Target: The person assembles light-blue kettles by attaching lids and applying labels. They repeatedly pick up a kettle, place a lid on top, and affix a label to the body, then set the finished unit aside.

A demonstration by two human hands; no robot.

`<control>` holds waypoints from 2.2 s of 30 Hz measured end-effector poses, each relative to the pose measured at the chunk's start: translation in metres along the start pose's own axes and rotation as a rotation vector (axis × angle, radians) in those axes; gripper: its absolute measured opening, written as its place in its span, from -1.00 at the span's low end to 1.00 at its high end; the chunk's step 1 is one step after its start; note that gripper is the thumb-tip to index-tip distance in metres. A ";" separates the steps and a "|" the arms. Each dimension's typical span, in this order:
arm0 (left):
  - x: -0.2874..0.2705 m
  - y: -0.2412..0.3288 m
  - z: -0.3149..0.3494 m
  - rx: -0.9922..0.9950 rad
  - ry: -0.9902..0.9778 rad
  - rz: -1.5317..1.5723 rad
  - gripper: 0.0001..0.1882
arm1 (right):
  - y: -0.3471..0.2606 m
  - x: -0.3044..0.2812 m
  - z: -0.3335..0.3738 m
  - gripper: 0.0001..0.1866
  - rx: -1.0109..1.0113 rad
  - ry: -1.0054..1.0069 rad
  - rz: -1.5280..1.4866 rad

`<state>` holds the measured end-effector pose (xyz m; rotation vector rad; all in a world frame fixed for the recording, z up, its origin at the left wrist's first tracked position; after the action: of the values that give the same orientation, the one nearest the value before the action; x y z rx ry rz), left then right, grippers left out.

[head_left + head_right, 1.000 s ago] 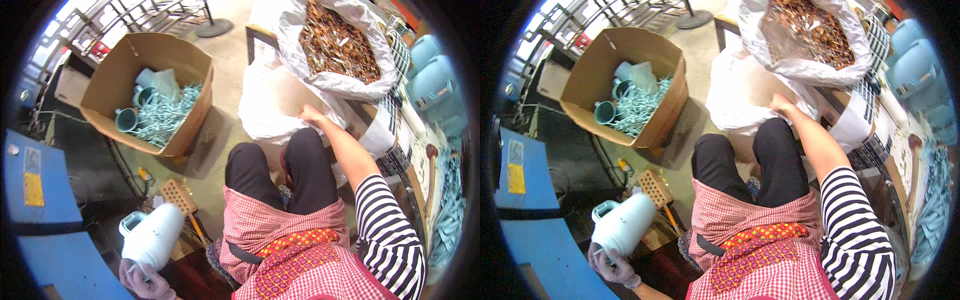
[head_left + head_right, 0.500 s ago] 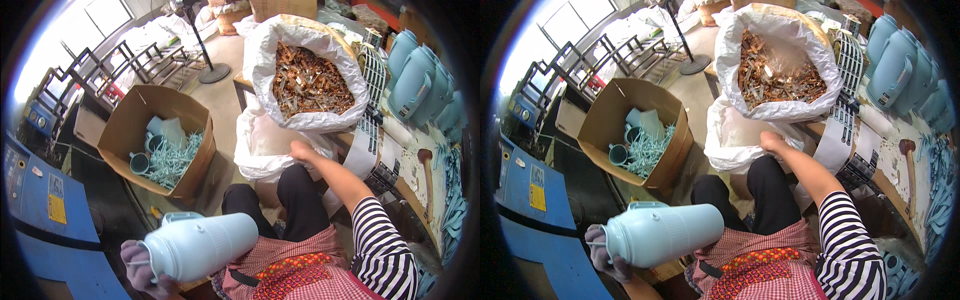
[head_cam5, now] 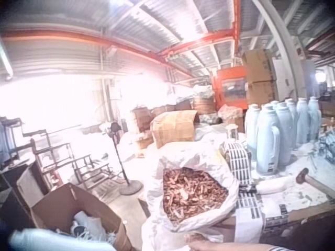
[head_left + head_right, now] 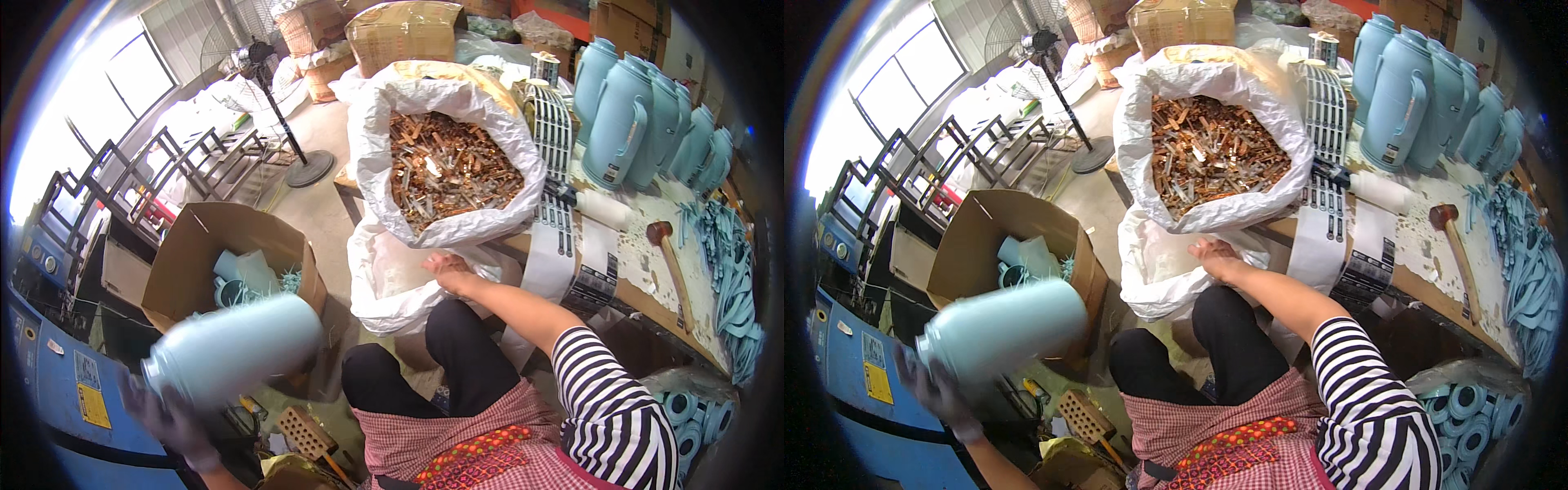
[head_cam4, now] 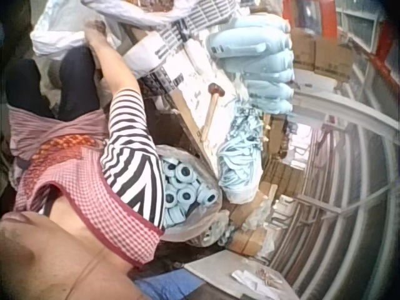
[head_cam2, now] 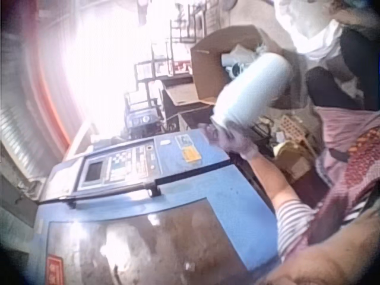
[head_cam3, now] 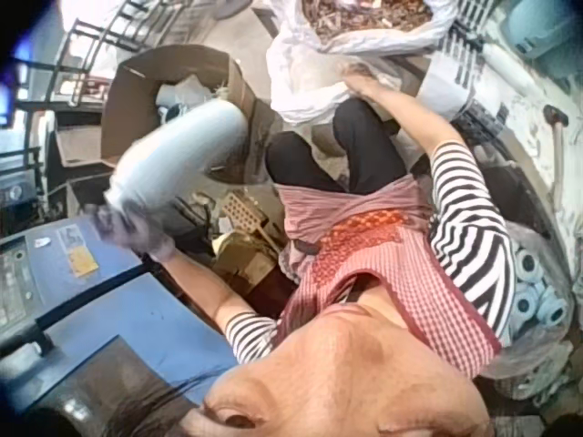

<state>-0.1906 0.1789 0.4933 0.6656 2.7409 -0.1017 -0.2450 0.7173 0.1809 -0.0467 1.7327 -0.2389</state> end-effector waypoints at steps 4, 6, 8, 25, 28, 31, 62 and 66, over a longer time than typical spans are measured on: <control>0.102 -0.104 0.006 -0.858 -0.058 0.530 -0.50 | -0.001 -0.002 0.008 -0.74 -0.107 0.149 0.075; 0.101 -0.057 -0.011 -0.640 0.089 0.387 -0.59 | 0.007 -0.010 0.020 -0.76 0.027 0.165 0.081; 0.062 -0.013 -0.026 -0.575 0.008 0.341 -0.65 | -0.017 -0.040 0.035 -0.78 0.025 0.090 0.023; -0.004 0.246 -0.030 0.274 -0.701 0.930 -0.58 | -0.163 -0.348 0.186 -0.79 -1.209 0.626 -0.399; -0.006 0.254 -0.028 0.388 -0.679 0.949 -0.54 | -0.167 -0.354 0.192 -0.76 -1.239 0.428 -0.405; -0.002 0.259 -0.022 0.375 -0.742 1.000 -0.55 | -0.171 -0.354 0.190 -0.79 -1.229 0.273 -0.361; -0.001 0.193 0.095 -0.213 -0.774 0.828 -0.41 | -0.010 -0.191 -0.004 -0.63 0.309 0.181 -1.196; 0.013 0.234 0.136 -0.247 -0.552 0.887 -0.59 | -0.116 -0.183 0.108 -0.75 0.182 -0.658 -1.539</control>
<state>-0.0545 0.3732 0.3615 1.4392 1.7155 0.2193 -0.1185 0.6194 0.3630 -1.1938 0.6945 -1.3150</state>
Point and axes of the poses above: each hand's wrist, its own z-axis away from the middle knuckle, its own x-axis out of the palm, y = z × x, the point moved 3 cm from there along -z, towards the middle knuckle, and after that the axes turned 10 degrees about y, right-handed, at the moved point
